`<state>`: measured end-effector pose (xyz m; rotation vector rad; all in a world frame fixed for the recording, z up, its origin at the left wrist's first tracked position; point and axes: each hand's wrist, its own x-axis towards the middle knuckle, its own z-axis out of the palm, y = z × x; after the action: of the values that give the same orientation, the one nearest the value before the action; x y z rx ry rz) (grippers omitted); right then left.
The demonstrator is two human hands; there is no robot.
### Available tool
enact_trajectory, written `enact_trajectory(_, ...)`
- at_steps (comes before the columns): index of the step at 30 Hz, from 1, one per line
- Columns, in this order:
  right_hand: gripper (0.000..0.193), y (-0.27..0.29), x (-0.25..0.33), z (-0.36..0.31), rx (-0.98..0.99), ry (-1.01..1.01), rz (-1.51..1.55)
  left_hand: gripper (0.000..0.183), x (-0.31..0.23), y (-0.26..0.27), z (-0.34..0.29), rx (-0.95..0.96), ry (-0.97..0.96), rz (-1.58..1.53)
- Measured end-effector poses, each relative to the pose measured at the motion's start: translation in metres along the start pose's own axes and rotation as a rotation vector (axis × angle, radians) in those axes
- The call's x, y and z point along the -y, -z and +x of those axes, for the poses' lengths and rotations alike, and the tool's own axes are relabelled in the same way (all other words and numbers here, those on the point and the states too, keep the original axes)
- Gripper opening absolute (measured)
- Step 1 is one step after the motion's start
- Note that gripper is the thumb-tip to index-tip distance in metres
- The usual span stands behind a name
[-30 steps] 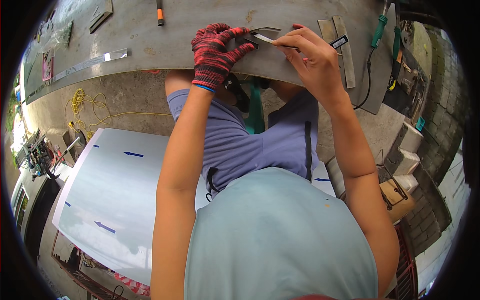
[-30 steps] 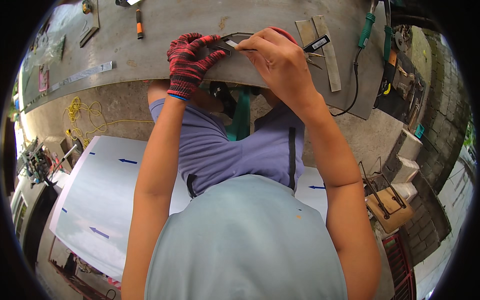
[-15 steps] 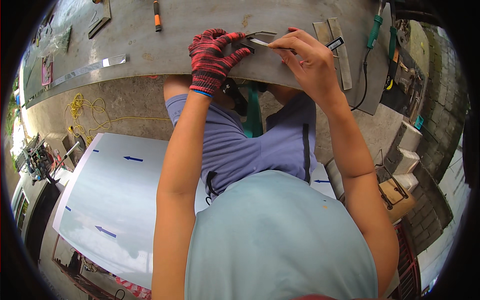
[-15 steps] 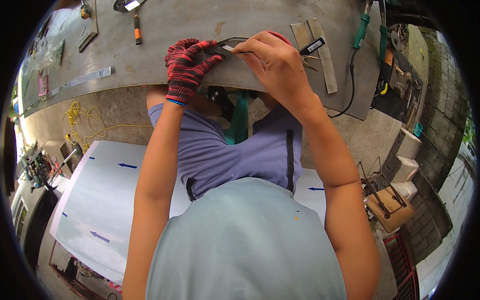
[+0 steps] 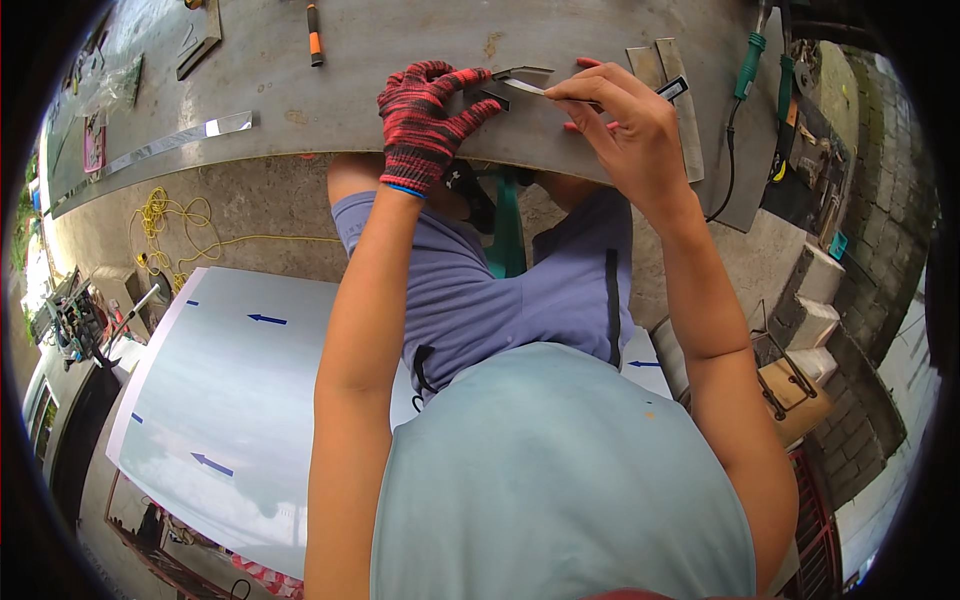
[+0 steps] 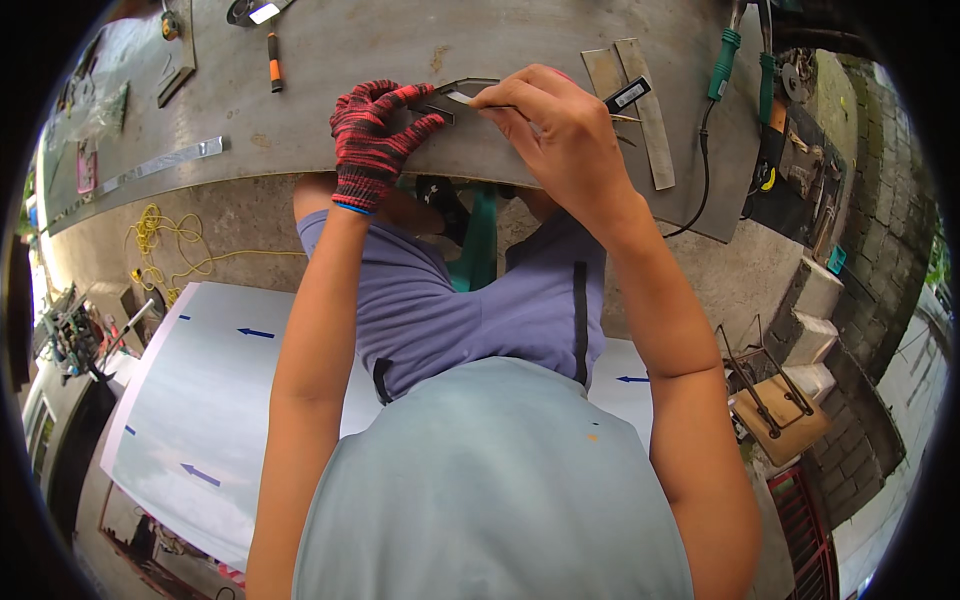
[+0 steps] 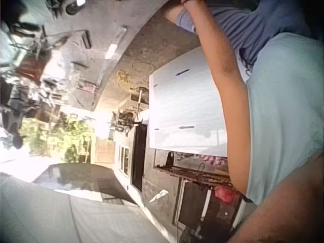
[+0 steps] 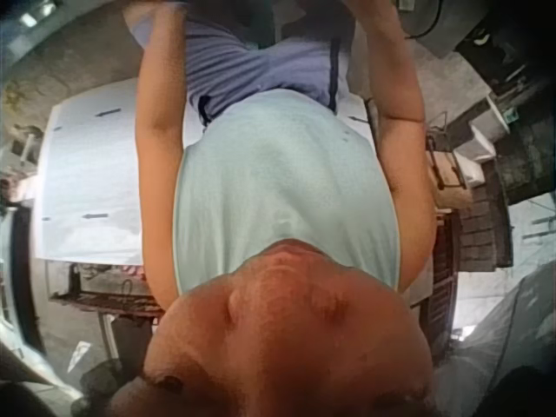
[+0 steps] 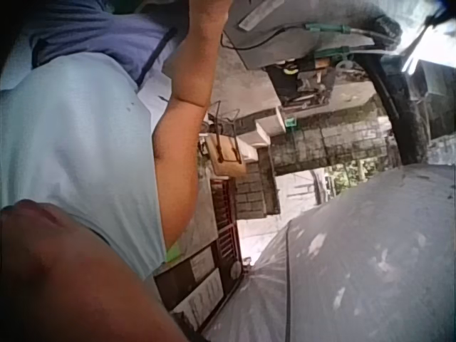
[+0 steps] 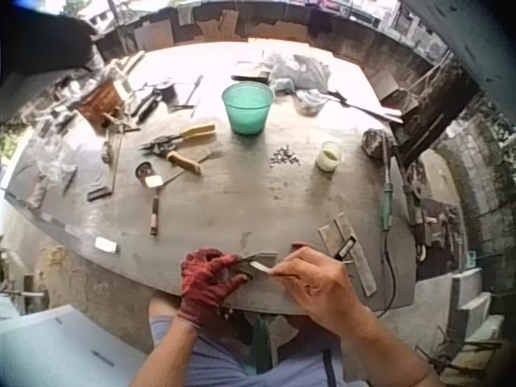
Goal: Soldering a metal component at a workbench.
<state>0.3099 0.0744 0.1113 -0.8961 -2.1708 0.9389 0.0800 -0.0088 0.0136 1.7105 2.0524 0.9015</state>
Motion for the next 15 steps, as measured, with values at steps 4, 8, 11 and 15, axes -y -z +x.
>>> enact_trajectory(4, 0.013, -0.001, 0.011, 0.000, 0.049, -0.058, 0.005, 0.049, 0.004, 0.000, -0.002, 0.007, 0.018, 0.006)
enact_trajectory(8, 0.013, -0.004, 0.000, 0.000, 0.038, 0.006, -0.027, 0.049, 0.001, -0.001, -0.001, -0.012, -0.012, 0.024)
enact_trajectory(11, 0.013, -0.007, -0.001, 0.001, 0.016, 0.026, -0.021, 0.050, 0.002, -0.001, -0.001, -0.015, -0.012, 0.026)
enact_trajectory(15, 0.012, -0.007, 0.000, 0.002, 0.018, 0.020, -0.019, 0.049, 0.002, 0.000, -0.001, -0.005, -0.009, 0.025)
